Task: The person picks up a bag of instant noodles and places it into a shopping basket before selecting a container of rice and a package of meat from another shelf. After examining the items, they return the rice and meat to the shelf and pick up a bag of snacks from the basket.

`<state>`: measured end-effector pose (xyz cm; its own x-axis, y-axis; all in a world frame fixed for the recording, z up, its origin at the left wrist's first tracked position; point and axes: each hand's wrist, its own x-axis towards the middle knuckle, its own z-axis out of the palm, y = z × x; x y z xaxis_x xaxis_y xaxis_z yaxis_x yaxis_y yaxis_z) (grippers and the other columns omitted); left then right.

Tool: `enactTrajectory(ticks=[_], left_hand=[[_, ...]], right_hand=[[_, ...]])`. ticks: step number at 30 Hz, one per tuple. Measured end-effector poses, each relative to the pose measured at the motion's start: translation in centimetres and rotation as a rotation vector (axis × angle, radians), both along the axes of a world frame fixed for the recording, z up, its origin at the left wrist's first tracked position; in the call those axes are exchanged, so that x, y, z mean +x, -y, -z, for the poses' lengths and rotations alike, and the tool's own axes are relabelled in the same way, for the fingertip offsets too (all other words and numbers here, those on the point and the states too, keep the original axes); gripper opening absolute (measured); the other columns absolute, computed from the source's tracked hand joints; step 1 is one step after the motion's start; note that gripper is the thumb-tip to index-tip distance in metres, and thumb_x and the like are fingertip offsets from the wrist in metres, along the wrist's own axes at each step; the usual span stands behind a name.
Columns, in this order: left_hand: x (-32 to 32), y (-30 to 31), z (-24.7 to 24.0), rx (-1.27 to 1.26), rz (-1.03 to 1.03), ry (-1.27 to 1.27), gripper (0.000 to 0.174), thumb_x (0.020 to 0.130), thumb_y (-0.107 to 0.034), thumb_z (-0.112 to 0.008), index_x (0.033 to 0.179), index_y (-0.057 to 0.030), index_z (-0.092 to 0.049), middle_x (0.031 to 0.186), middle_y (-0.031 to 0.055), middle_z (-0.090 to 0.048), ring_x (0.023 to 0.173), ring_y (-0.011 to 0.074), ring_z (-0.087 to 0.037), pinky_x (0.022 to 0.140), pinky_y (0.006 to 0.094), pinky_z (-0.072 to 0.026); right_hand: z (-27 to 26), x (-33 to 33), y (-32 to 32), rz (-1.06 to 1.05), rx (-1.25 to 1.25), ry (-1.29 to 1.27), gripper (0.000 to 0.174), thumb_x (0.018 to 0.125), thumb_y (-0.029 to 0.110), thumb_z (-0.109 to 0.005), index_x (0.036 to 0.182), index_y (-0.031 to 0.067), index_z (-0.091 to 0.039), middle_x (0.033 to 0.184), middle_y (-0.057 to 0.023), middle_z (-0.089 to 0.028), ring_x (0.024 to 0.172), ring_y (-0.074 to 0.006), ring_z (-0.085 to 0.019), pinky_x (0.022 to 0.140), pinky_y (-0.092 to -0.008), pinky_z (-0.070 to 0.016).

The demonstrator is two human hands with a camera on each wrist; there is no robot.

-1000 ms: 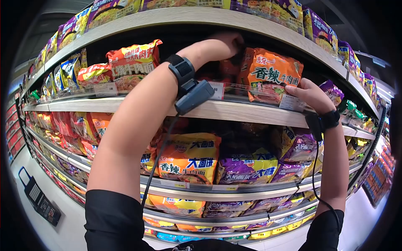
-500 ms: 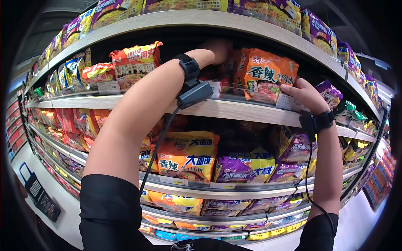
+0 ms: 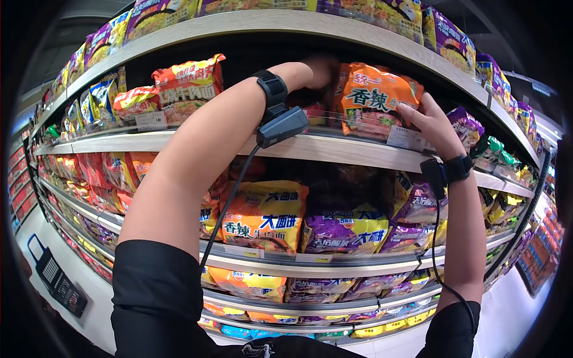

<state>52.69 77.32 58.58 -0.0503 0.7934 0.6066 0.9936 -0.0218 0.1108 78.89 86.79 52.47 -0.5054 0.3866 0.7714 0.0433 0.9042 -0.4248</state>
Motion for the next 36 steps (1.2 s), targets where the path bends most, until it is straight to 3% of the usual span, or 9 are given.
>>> enactTrajectory(ticks=[4, 7, 10, 14, 18, 21, 26, 33, 36], left_hand=[[-0.2, -1.0, 0.0, 0.036, -0.061, -0.209, 0.032, 0.088, -0.010, -0.049, 0.117, -0.0057, -0.062, 0.115, 0.0198, -0.063, 0.105, 0.0348, -0.061, 0.090, 0.0401, -0.0474], [1.0, 0.7, -0.5, -0.018, -0.089, -0.189, 0.033, 0.089, -0.009, -0.048, 0.118, -0.0060, -0.061, 0.118, 0.0208, -0.061, 0.108, 0.0349, -0.060, 0.091, 0.0395, -0.0470], [-1.5, -1.4, -0.2, 0.109, 0.133, -0.186, 0.034, 0.090, -0.010, -0.046, 0.120, -0.0060, -0.060, 0.120, 0.0207, -0.060, 0.109, 0.0342, -0.059, 0.091, 0.0386, -0.0463], [1.7, 2.0, 0.1, -0.026, 0.009, -0.055, 0.037, 0.091, -0.014, -0.051, 0.126, -0.0052, -0.055, 0.121, 0.0190, -0.061, 0.107, 0.0311, -0.059, 0.093, 0.0355, -0.0444], [-0.3, 1.4, 0.2, -0.075, 0.262, 0.088, 0.047, 0.091, -0.022, -0.054, 0.136, -0.0103, -0.045, 0.119, 0.0134, -0.062, 0.104, 0.0227, -0.061, 0.084, 0.0333, -0.0501], [-2.0, 1.5, 0.6, 0.032, 0.233, 0.148, 0.054, 0.089, -0.032, -0.059, 0.136, -0.0112, -0.043, 0.115, 0.0102, -0.063, 0.097, 0.0200, -0.062, 0.077, 0.0303, -0.0514], [-1.0, 4.4, -0.1, -0.238, -0.041, -0.012, 0.058, 0.083, -0.046, -0.065, 0.123, -0.0041, -0.056, 0.107, 0.0101, -0.065, 0.085, 0.0196, -0.061, 0.072, 0.0295, -0.0490], [-1.4, 1.7, 0.8, -0.453, -0.172, -0.256, 0.045, 0.081, -0.037, -0.065, 0.113, -0.0054, -0.065, 0.113, 0.0144, -0.065, 0.104, 0.0263, -0.060, 0.090, 0.0365, -0.0451], [1.3, 4.0, 0.7, -0.442, -0.317, -0.161, 0.042, 0.083, -0.034, -0.060, 0.112, -0.0041, -0.066, 0.108, 0.0145, -0.066, 0.096, 0.0276, -0.063, 0.085, 0.0366, -0.0477]], right_hand=[[-0.4, 0.0, 0.9, 0.115, 0.092, 0.081, 0.044, 0.091, 0.040, -0.062, 0.098, -0.0021, -0.050, 0.081, -0.0050, -0.057, 0.075, -0.0097, -0.050, 0.068, -0.0252, -0.0438], [-0.3, -0.1, 0.3, 0.071, 0.042, 0.047, 0.042, 0.092, 0.039, -0.060, 0.095, -0.0019, -0.050, 0.083, -0.0069, -0.058, 0.077, -0.0104, -0.051, 0.068, -0.0263, -0.0444], [0.1, -0.3, 0.6, 0.118, 0.080, 0.026, 0.046, 0.093, 0.042, -0.057, 0.095, -0.0038, -0.049, 0.084, -0.0108, -0.058, 0.080, -0.0134, -0.052, 0.071, -0.0290, -0.0453], [0.1, -0.3, -0.1, 0.105, 0.075, 0.039, 0.051, 0.093, 0.045, -0.056, 0.094, -0.0051, -0.050, 0.083, -0.0129, -0.058, 0.078, -0.0157, -0.052, 0.072, -0.0307, -0.0454], [0.3, 0.0, -0.1, 0.248, 0.142, 0.013, 0.056, 0.089, 0.048, -0.060, 0.097, -0.0064, -0.050, 0.087, -0.0175, -0.061, 0.081, -0.0217, -0.058, 0.075, -0.0327, -0.0465], [0.8, -0.1, 0.1, 0.198, 0.180, -0.080, 0.060, 0.087, 0.050, -0.061, 0.100, -0.0074, -0.050, 0.094, -0.0230, -0.062, 0.089, -0.0284, -0.061, 0.080, -0.0355, -0.0470], [0.7, 0.0, 0.5, 0.199, 0.171, -0.072, 0.065, 0.086, 0.052, -0.061, 0.106, -0.0078, -0.048, 0.100, -0.0277, -0.062, 0.096, -0.0360, -0.062, 0.084, -0.0397, -0.0469], [1.0, 0.1, 1.9, 0.124, 0.177, -0.131, 0.061, 0.086, 0.044, -0.065, 0.115, -0.0061, -0.046, 0.102, -0.0244, -0.063, 0.097, -0.0315, -0.063, 0.083, -0.0367, -0.0479], [1.1, -0.3, 0.6, 0.109, 0.230, -0.170, 0.064, 0.086, 0.040, -0.066, 0.125, -0.0053, -0.043, 0.112, -0.0214, -0.062, 0.102, -0.0272, -0.061, 0.087, -0.0340, -0.0464]])
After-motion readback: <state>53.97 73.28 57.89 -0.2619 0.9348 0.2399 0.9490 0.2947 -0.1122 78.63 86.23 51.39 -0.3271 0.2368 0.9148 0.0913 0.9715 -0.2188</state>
